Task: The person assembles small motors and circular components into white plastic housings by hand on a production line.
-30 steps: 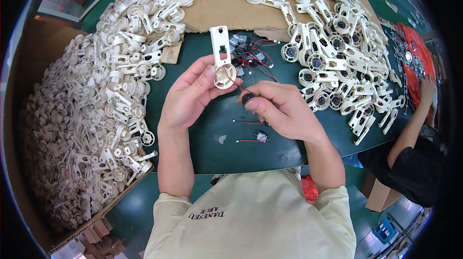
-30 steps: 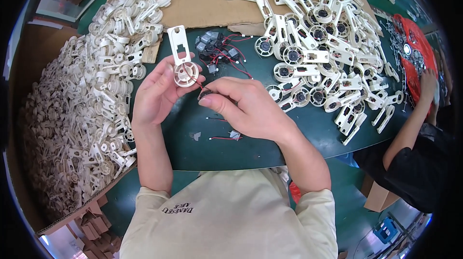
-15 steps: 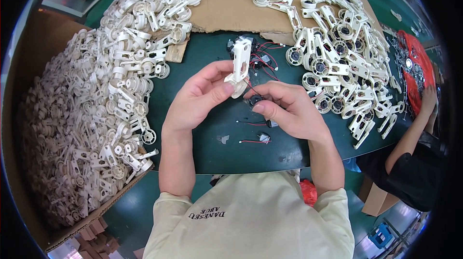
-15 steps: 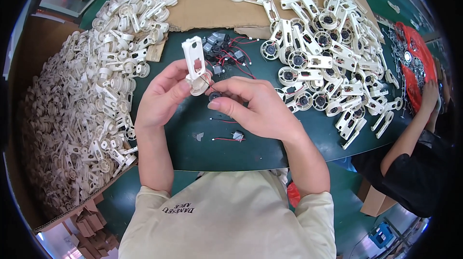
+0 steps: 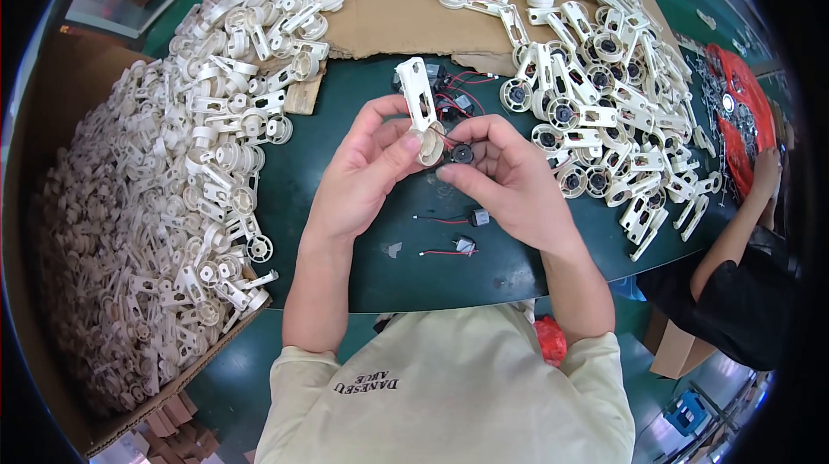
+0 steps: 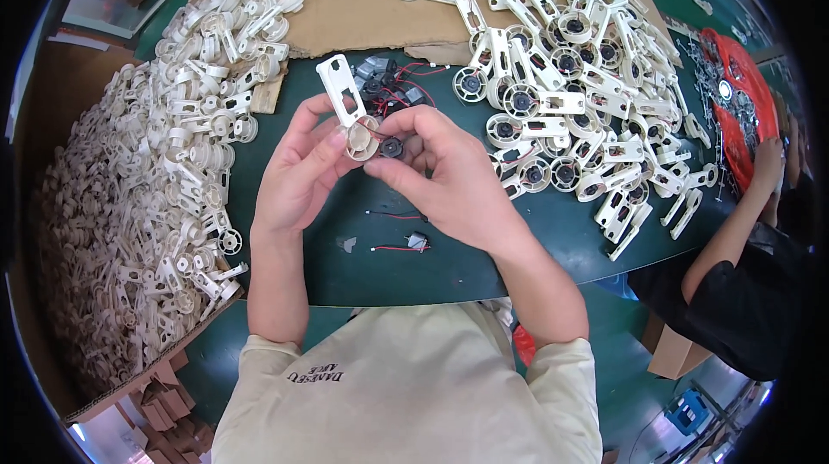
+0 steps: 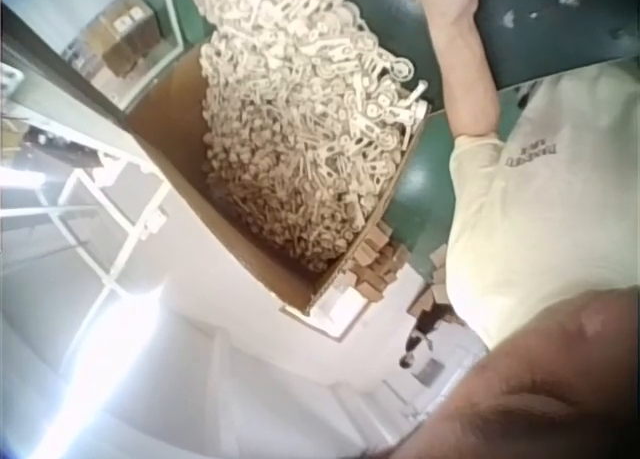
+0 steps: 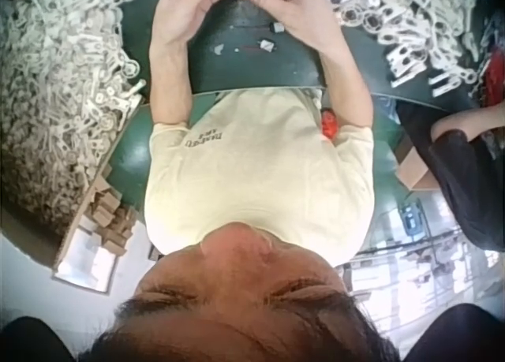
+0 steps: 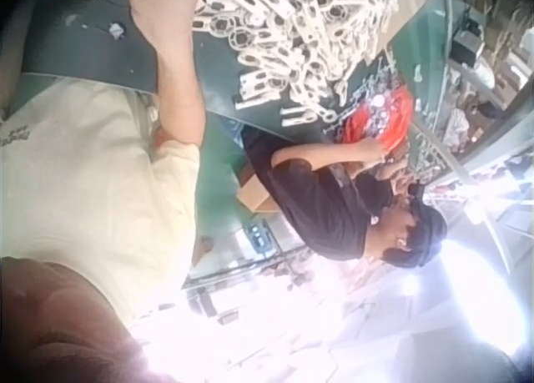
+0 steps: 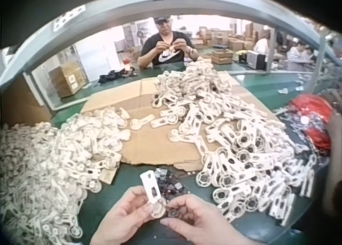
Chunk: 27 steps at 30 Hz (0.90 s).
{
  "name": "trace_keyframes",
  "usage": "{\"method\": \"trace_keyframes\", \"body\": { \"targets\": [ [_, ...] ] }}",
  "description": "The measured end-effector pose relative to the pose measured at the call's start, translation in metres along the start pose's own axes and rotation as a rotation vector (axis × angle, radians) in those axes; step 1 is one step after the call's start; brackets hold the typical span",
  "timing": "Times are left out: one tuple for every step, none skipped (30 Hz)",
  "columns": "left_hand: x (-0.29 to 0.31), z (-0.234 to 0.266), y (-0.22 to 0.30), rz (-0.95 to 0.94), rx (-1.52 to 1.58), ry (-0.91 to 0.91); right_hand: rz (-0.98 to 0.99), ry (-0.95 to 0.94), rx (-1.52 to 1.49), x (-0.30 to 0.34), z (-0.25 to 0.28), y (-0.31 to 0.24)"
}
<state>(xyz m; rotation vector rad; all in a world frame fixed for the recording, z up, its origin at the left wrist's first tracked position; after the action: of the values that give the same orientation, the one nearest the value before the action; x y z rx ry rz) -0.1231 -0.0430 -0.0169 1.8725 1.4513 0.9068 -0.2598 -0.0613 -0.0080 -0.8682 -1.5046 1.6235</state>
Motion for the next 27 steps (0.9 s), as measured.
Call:
{"method": "trace_keyframes", "body": {
  "targets": [
    [0.0,0.0,0.0,-0.001,-0.01,0.02,0.006,0.062,0.01,-0.001,0.002,-0.003],
    [0.0,0.001,-0.001,-0.003,-0.02,0.039,0.005,0.064,0.009,-0.001,0.0,-0.004],
    [0.0,0.0,-0.002,0.0,-0.021,0.038,-0.02,0.107,-0.094,-0.001,0.002,-0.002],
    [0.0,0.001,-0.003,-0.012,-0.049,0.053,-0.045,0.151,-0.196,0.001,0.005,0.001],
    [0.0,0.002,-0.003,-0.024,-0.078,0.068,-0.047,0.154,-0.196,0.0,0.007,0.003],
    [0.0,0.001,-0.004,-0.021,-0.077,0.066,0.028,0.189,-0.085,-0.001,0.013,-0.001],
    [0.001,-0.001,-0.004,-0.02,-0.088,0.043,0.102,0.222,0.026,-0.001,0.017,-0.006],
    [0.001,-0.003,-0.005,-0.018,-0.099,0.021,0.1,0.223,0.025,0.0,0.016,-0.005],
    [0.002,-0.002,-0.006,-0.017,-0.099,0.021,0.063,0.21,-0.041,-0.001,0.013,-0.002],
    [0.002,-0.002,-0.006,-0.022,-0.128,0.019,0.026,0.199,-0.105,0.0,0.011,0.0],
    [0.002,-0.002,-0.006,-0.028,-0.156,0.017,0.025,0.201,-0.103,0.001,0.013,-0.005],
    [0.002,-0.002,-0.006,-0.027,-0.154,0.016,-0.062,0.134,-0.049,0.002,0.01,-0.004],
    [0.002,-0.003,-0.005,-0.036,-0.125,0.011,-0.148,0.066,0.004,0.003,0.005,0.0],
    [0.002,-0.004,-0.004,-0.045,-0.095,0.007,-0.148,0.065,0.004,0.003,0.005,0.001],
    [0.003,-0.003,-0.004,-0.046,-0.095,0.008,-0.102,0.089,-0.008,0.003,0.006,-0.002],
    [0.002,-0.004,-0.006,-0.042,-0.083,0.001,-0.057,0.114,-0.019,0.003,0.008,-0.004],
    [0.002,-0.005,-0.008,-0.037,-0.07,-0.006,-0.058,0.114,-0.018,0.003,0.006,-0.002],
    [0.001,-0.005,-0.009,-0.037,-0.069,-0.006,-0.025,0.167,-0.141,0.003,0.008,-0.001],
    [0.001,-0.005,-0.008,-0.051,-0.087,-0.004,0.008,0.218,-0.265,0.003,0.01,0.0],
    [0.001,-0.005,-0.007,-0.066,-0.105,-0.003,0.007,0.217,-0.265,0.003,0.01,0.001],
    [0.0,-0.006,-0.008,-0.065,-0.104,-0.002,0.02,0.211,-0.182,0.002,0.011,0.0],
    [0.0,-0.006,-0.009,-0.067,-0.111,-0.006,0.032,0.206,-0.098,0.002,0.011,0.0],
    [0.0,-0.006,-0.011,-0.068,-0.118,-0.012,0.03,0.206,-0.098,0.002,0.012,-0.001],
    [-0.001,-0.005,-0.011,-0.067,-0.117,-0.011,0.073,0.235,0.079,0.003,0.016,-0.009],
    [-0.002,-0.004,-0.012,-0.052,-0.124,-0.014,0.115,0.263,0.256,0.004,0.018,-0.017],
    [-0.002,-0.003,-0.014,-0.037,-0.131,-0.016,0.114,0.263,0.256,0.004,0.017,-0.019],
    [-0.002,-0.004,-0.013,-0.037,-0.131,-0.016,0.102,0.279,0.308,0.005,0.017,-0.021]
  ]
}}
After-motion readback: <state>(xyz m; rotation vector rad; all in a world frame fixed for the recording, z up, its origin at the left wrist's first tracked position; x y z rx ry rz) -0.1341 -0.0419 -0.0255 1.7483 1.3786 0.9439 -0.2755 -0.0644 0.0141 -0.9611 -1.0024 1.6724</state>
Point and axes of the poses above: each hand's wrist, its own x-axis away from the middle knuckle, its own z-axis out of the back of the hand, y = z × x, the point moved 9 cm from there along -x, towards the middle knuckle, and after that the axes turned 6 degrees about x, right-handed, at the moved point
